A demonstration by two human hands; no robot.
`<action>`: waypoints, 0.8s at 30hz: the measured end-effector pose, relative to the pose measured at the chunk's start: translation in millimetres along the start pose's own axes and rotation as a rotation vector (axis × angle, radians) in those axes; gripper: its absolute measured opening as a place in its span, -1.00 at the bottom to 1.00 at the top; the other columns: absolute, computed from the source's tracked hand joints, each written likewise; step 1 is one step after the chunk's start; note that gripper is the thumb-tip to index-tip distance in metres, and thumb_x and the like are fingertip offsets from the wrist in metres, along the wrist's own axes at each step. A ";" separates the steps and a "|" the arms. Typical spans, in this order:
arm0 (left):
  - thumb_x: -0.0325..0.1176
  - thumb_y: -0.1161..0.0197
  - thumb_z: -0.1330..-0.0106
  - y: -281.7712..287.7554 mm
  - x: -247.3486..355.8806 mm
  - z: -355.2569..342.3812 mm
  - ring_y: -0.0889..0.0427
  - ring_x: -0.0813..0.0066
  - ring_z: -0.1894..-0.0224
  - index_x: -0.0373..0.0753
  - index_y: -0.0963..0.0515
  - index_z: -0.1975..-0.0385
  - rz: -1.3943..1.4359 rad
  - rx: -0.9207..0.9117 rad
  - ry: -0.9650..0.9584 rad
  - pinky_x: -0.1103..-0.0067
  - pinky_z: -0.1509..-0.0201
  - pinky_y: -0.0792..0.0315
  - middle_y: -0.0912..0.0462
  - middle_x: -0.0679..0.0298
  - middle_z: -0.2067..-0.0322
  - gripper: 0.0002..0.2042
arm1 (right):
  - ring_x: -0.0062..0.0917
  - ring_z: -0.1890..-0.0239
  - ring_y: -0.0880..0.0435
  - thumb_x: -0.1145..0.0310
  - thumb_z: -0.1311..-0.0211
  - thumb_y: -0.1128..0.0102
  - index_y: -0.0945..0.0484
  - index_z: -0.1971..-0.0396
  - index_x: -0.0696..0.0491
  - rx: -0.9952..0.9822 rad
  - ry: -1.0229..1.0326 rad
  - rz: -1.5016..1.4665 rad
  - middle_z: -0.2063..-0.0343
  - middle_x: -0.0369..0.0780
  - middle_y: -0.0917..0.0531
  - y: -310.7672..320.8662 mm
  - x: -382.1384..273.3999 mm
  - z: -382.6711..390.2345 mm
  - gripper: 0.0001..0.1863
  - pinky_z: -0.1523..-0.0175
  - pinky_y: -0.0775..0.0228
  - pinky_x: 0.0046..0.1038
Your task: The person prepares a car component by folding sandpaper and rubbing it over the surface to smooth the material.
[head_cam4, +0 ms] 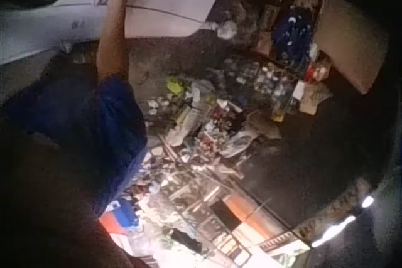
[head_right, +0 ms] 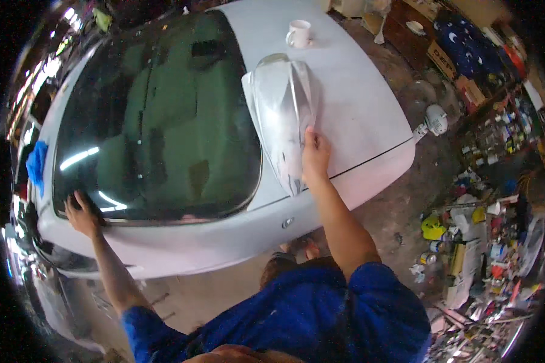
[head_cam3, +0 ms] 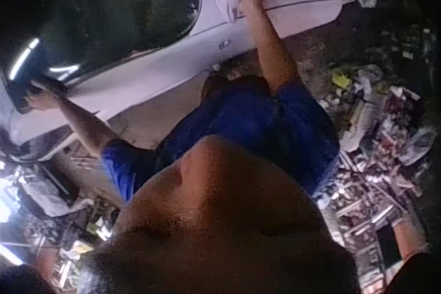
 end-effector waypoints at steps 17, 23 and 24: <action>0.34 -0.34 -0.15 137.3 493.1 169.1 -0.29 -0.06 -0.49 -0.08 -0.51 -0.30 1.005 -0.253 -1.600 -0.26 -0.49 0.11 -0.43 0.05 -0.38 -0.20 | -0.14 0.29 -0.71 0.16 -0.28 -0.39 -0.64 0.24 0.05 -0.129 0.737 0.828 0.36 -0.14 -0.67 107.7 -152.5 160.7 -0.73 0.25 -0.54 -0.17; 0.09 -0.51 -0.06 210.8 575.2 240.6 -0.57 0.16 0.23 -0.22 -0.51 0.37 1.163 -0.519 -2.152 0.17 -0.05 -0.40 -0.50 0.21 0.40 -0.51 | -0.10 0.30 -0.71 0.13 -0.27 -0.35 -0.60 0.22 0.05 0.088 0.635 1.071 0.35 -0.14 -0.68 191.9 -171.1 230.9 -0.70 0.25 -0.55 -0.08; 0.09 -0.51 -0.06 217.1 584.0 260.4 -0.57 0.16 0.23 -0.22 -0.51 0.37 1.193 -0.494 -2.213 0.17 -0.05 -0.40 -0.50 0.21 0.40 -0.51 | -0.08 0.29 -0.72 0.12 -0.27 -0.34 -0.60 0.23 0.05 0.094 0.485 1.156 0.34 -0.12 -0.69 204.0 -169.3 237.2 -0.70 0.24 -0.56 -0.07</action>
Point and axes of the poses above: each hand's wrist, its own z-axis away from the middle knuckle, its own y-axis out of the back of the hand, x = y × z, the point moved 1 cm from there along -z, towards the middle knuckle
